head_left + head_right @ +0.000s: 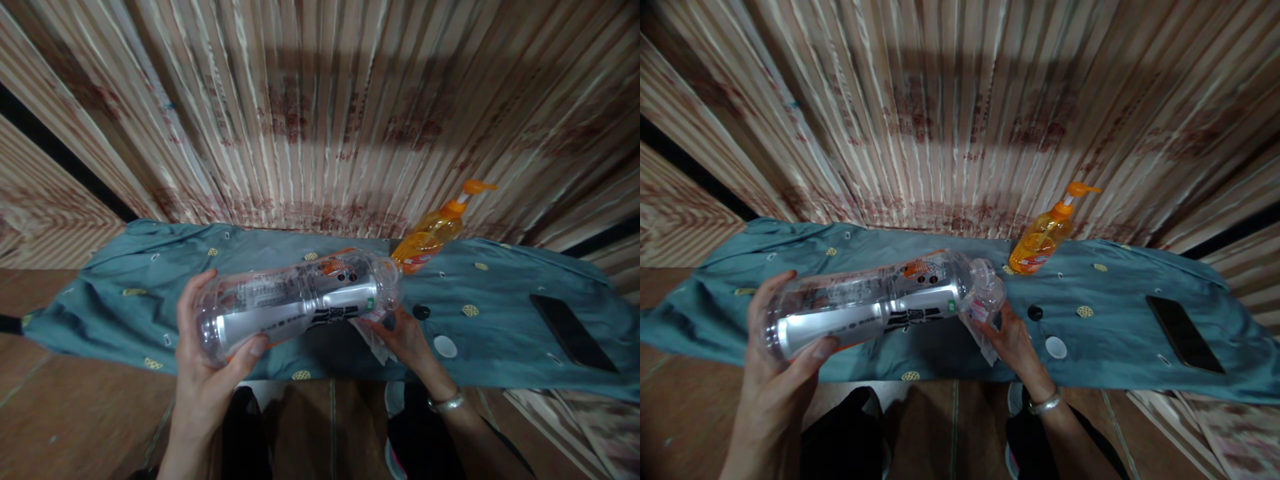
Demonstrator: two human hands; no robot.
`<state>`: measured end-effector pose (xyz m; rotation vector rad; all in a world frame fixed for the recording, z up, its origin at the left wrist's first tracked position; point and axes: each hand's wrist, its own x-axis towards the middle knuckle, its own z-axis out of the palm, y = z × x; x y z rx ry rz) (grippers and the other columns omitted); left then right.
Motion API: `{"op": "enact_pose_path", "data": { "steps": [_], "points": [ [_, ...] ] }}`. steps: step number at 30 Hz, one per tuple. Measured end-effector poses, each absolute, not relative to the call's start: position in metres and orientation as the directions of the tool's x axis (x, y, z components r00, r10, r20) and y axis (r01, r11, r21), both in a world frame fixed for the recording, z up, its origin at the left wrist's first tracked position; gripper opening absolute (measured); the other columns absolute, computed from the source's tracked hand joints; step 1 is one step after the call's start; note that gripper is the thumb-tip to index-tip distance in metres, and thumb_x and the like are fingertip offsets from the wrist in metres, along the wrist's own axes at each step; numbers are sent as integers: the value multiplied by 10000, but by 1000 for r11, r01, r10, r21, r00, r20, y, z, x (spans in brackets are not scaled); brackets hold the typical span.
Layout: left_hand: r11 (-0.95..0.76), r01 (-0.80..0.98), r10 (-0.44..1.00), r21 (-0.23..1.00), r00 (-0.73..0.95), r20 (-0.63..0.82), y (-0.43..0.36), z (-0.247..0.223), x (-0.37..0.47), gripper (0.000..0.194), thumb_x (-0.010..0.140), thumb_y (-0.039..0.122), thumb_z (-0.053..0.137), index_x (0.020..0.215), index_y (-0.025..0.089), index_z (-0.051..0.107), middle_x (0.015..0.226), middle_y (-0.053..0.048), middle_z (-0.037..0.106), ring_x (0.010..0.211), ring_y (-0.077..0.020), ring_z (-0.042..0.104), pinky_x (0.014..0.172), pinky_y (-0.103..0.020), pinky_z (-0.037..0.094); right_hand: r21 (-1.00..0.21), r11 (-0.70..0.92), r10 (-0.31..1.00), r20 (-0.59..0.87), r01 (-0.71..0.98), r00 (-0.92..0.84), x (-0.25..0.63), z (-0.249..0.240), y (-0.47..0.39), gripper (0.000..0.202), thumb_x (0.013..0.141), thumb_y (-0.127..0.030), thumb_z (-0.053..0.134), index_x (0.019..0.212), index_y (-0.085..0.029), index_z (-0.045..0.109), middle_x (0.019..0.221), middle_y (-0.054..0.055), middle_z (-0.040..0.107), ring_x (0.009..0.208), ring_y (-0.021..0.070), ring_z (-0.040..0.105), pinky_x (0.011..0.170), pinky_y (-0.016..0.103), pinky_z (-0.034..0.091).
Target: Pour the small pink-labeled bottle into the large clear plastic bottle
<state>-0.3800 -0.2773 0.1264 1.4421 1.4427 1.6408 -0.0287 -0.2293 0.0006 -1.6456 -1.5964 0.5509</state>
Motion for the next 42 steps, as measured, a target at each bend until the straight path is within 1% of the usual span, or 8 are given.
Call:
{"op": "enact_pose_path", "data": {
  "steps": [8,13,16,20,24,29,35,42],
  "points": [
    [-313,203,871,928,-328,366,-277,133,-372,911,750,569,1038,1551,391,641,1414,-92,800,1295,-485,758,1182,-724,575,-741,90,968,222,666,117,-28,-2,-229,779,929,-928,686,1275,-233,743,1237,233,917,1159,462,895,972,588,742],
    [-303,216,872,928,-329,361,-277,131,-374,903,808,559,1012,1602,387,618,1438,-94,792,1323,-471,757,1208,-708,570,-733,95,969,223,674,106,-26,-5,-228,802,942,-920,678,1301,-206,745,1194,225,921,1105,453,907,919,565,748],
    [-317,223,870,922,-319,376,-277,130,-377,900,792,563,1014,1586,389,626,1418,-86,799,1317,-476,770,1207,-707,582,-736,111,967,236,668,99,-25,-6,-228,823,939,-945,663,1287,-204,744,1224,247,917,1122,458,904,929,578,751],
    [-315,241,866,918,-323,382,-277,130,-377,892,793,558,1011,1582,393,630,1411,-79,802,1287,-471,778,1169,-689,605,-734,109,967,234,670,99,-26,-3,-228,777,939,-913,684,1288,-221,740,1260,239,917,1164,459,897,964,585,747],
    [-309,231,864,923,-338,373,-278,131,-374,881,812,556,1001,1593,390,630,1438,-82,792,1314,-466,764,1193,-674,587,-743,93,967,225,663,117,-28,-2,-229,717,936,-865,715,1285,-239,748,1205,200,927,1110,440,907,918,550,750],
    [-294,248,867,923,-337,367,-278,131,-374,931,771,600,1010,1580,362,616,1417,-101,791,1281,-468,772,1151,-673,613,-745,106,965,237,658,114,-27,-3,-229,753,929,-880,722,1301,-227,764,1196,201,929,1111,444,907,905,553,748],
    [-312,243,866,918,-326,380,-278,128,-376,908,817,586,993,1615,381,611,1454,-104,777,1317,-471,753,1206,-696,578,-769,77,972,199,634,123,-27,-2,-228,788,906,-891,729,1304,-212,761,1262,230,923,1167,451,902,958,551,747],
    [-315,277,860,908,-322,397,-276,123,-379,896,827,610,973,1618,396,611,1452,-102,774,1310,-480,765,1197,-707,600,-734,80,968,218,674,123,-26,-7,-228,865,915,-968,648,1302,-201,747,1252,247,916,1152,459,907,956,575,751]
  ]
}}
